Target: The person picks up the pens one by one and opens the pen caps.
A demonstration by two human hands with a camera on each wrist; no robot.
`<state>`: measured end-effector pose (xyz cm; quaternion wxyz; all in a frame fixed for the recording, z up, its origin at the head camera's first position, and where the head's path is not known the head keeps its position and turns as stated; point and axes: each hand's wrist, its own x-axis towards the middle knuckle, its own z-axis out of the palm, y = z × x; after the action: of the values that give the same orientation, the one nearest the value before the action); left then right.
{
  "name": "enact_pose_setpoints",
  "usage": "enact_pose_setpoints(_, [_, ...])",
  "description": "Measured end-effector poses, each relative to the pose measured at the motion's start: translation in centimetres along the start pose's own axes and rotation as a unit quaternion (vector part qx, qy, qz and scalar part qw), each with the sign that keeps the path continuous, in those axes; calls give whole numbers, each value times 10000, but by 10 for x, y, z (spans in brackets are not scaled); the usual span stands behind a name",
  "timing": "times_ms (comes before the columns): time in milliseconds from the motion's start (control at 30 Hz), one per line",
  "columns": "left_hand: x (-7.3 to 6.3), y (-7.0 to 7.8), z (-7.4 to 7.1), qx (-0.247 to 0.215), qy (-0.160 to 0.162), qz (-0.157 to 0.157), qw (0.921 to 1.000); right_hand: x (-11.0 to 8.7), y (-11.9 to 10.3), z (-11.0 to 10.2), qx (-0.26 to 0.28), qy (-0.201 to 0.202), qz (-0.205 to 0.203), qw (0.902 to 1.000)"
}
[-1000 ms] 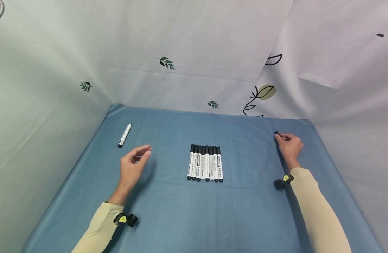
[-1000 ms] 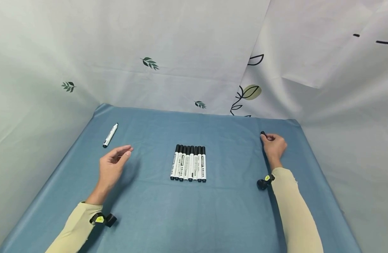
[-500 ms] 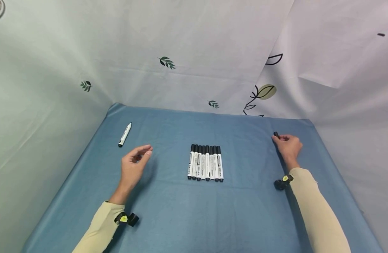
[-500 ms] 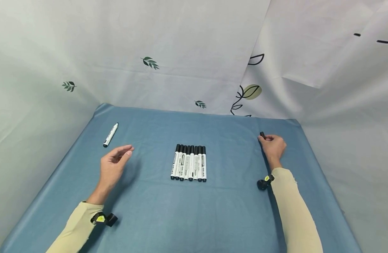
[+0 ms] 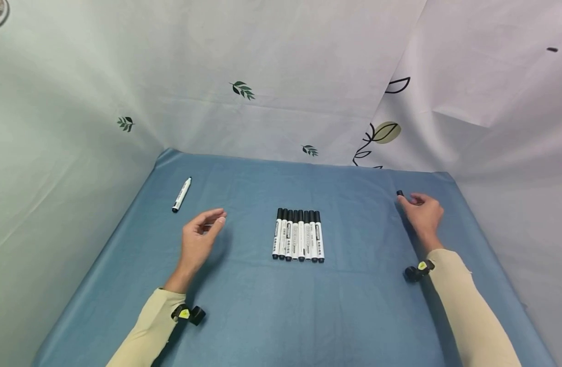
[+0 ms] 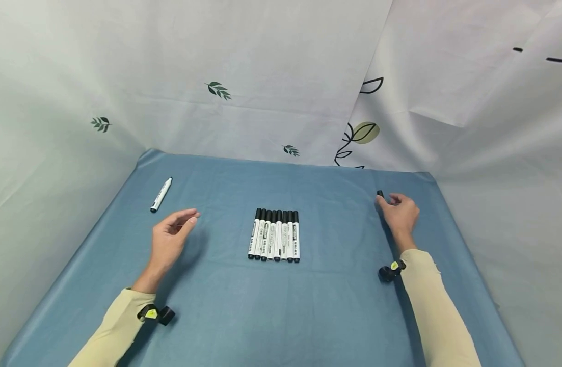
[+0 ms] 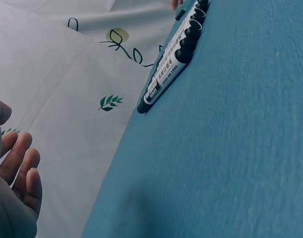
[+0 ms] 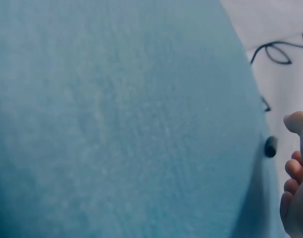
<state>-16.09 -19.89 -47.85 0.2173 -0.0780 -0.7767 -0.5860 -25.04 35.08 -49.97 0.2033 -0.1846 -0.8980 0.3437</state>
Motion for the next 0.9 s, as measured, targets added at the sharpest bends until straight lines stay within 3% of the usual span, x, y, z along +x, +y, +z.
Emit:
enact_pose_setpoints(267, [2, 4, 10, 36, -111, -30, 9999, -19, -28, -18, 202, 6, -637, 9978])
enact_pose_setpoints(467, [3, 7, 15, 27, -260, 98, 9996, -48, -54, -26, 325, -142, -1464, 9886])
enact_pose_setpoints(900, [1, 8, 28, 170, -373, -138, 9991, -109, -82, -25, 491, -414, -2360, 9696])
